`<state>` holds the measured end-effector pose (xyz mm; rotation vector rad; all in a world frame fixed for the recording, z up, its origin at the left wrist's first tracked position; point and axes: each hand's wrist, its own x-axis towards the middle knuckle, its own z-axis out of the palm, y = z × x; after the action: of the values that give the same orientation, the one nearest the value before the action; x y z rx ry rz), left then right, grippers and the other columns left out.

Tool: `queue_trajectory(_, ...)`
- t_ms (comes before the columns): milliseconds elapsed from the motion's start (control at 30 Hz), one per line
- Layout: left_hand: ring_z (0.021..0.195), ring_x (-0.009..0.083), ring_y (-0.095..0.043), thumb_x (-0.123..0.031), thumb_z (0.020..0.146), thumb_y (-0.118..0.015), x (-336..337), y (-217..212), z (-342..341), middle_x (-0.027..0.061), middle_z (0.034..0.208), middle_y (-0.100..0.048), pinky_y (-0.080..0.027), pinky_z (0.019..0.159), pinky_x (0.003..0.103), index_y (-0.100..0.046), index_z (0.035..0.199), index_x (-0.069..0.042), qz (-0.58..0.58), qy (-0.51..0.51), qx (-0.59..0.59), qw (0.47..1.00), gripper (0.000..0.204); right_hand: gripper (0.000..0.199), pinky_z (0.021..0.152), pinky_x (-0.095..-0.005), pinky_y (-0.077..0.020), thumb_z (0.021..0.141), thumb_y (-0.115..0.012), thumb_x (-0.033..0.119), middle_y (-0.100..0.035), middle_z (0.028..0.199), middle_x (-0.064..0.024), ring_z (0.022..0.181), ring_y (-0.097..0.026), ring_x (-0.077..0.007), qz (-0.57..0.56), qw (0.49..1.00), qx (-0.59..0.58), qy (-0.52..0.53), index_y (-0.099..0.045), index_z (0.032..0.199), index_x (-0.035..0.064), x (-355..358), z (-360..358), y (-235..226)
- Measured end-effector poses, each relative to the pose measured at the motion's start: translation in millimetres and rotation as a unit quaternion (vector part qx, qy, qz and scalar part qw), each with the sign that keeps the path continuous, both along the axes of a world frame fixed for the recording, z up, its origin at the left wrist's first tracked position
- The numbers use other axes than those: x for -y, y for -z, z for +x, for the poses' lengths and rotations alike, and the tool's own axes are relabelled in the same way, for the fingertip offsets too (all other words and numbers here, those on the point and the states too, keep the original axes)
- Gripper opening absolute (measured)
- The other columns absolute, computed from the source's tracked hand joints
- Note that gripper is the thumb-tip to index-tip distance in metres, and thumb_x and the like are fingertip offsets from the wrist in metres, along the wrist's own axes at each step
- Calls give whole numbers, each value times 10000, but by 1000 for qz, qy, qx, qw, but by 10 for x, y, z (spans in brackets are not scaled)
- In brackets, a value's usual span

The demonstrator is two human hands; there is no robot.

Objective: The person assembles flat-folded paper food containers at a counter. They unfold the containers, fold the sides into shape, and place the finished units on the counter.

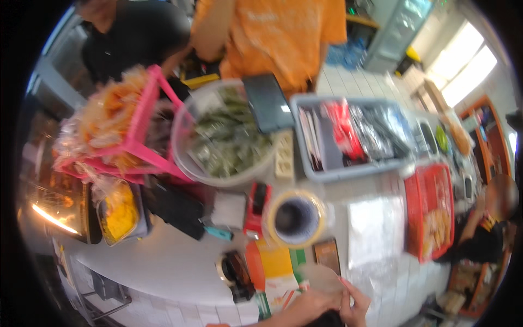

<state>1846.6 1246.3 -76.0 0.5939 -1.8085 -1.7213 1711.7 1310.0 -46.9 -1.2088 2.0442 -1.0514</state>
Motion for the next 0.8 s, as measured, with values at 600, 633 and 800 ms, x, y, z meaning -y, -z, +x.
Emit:
queue_trajectory(600, 813, 122, -622, -100, 863, -659, -83, -20, 834, 117, 975, -668, -492, 739, 236, -621, 1022, 89, 467, -313, 48, 826, 250, 299, 910, -369, -520, 795, -638, 50, -651, 1104, -147, 1054, -632, -277, -126, 915, 31, -382, -640, 1090, 4, 286, -23, 61)
queue_trajectory(633, 792, 128, -620, -130, 856, -673, -133, -62, 866, 123, 957, -672, -487, 738, 238, -622, 1000, 90, 396, -359, 87, 840, 268, 310, 920, -366, -514, 807, -626, 68, -642, 1125, -155, 1076, -622, -278, -113, 907, 26, -404, -631, 1110, 2, 372, 57, 70)
queue_trajectory(800, 947, 210, -623, -196, 851, -668, -402, -144, 948, 128, 978, -651, -483, 841, 334, -593, 1078, 53, 102, -556, 71, 822, 346, 381, 991, -386, -462, 862, -536, 100, -594, 1206, -179, 1146, -575, -312, -248, 873, 31, -419, -557, 1225, -12, 732, 573, 55)
